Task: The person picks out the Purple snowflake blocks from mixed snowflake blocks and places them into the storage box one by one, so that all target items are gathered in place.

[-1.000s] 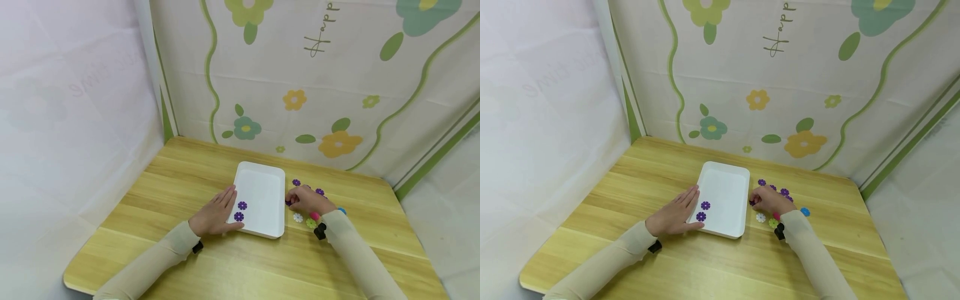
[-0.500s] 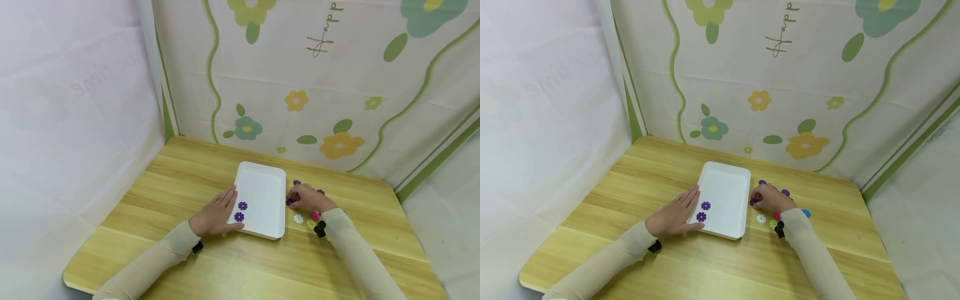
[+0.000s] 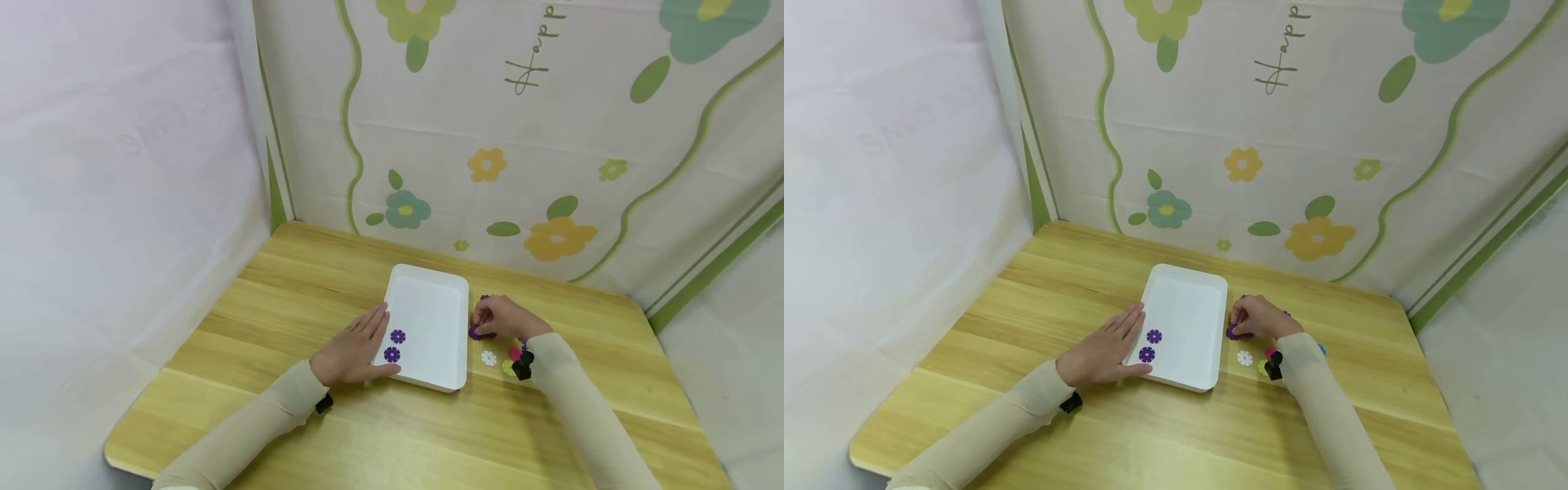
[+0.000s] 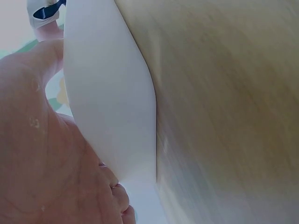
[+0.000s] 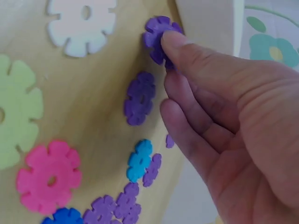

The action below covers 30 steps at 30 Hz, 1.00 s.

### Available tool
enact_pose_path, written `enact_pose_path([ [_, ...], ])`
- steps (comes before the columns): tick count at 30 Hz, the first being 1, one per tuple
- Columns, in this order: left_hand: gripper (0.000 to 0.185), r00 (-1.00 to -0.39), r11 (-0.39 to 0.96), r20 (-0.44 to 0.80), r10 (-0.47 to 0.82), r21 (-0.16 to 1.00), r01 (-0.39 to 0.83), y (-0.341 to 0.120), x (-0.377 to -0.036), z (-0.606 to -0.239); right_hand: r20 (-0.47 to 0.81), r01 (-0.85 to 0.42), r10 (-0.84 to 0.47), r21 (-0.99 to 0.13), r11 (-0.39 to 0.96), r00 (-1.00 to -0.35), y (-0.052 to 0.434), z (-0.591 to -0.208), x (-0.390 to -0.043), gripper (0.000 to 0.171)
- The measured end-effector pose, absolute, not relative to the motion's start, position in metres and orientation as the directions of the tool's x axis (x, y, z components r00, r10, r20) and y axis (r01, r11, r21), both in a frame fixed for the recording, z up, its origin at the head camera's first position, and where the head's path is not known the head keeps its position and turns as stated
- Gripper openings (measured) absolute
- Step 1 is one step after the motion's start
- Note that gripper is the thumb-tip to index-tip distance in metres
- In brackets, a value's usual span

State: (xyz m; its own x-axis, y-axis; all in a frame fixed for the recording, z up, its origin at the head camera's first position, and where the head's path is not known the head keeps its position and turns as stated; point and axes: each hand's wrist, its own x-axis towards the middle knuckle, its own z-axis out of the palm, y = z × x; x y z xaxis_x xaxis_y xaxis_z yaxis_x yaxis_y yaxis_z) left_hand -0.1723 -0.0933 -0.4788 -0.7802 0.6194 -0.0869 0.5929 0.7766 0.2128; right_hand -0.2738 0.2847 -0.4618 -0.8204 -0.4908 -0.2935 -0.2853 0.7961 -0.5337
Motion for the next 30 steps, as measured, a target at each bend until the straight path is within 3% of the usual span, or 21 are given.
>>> enact_pose_path([
  [2,0.108,-0.779,0.777,-0.090,0.620,0.207,0.594,-0.093,-0.172,-0.478,-0.285,-0.302,-0.506,-0.537,0.788,-0.814,0.287,-0.458,-0.272,0.003],
  [14,0.106,-0.779,0.772,-0.067,0.624,0.211,0.600,-0.092,-0.172,-0.478,-0.297,-0.361,-0.545,-0.496,0.790,-0.784,0.295,-0.426,-0.279,0.011],
  [20,0.107,-0.781,0.775,-0.079,0.620,0.213,0.595,-0.093,-0.172,-0.477,-0.301,-0.366,-0.562,-0.513,0.776,-0.770,0.278,-0.405,-0.281,0.010],
  [30,0.106,-0.779,0.774,-0.075,0.622,0.208,0.598,-0.091,-0.171,-0.478,-0.316,-0.407,-0.549,-0.417,0.813,-0.774,0.233,-0.392,-0.293,0.010],
])
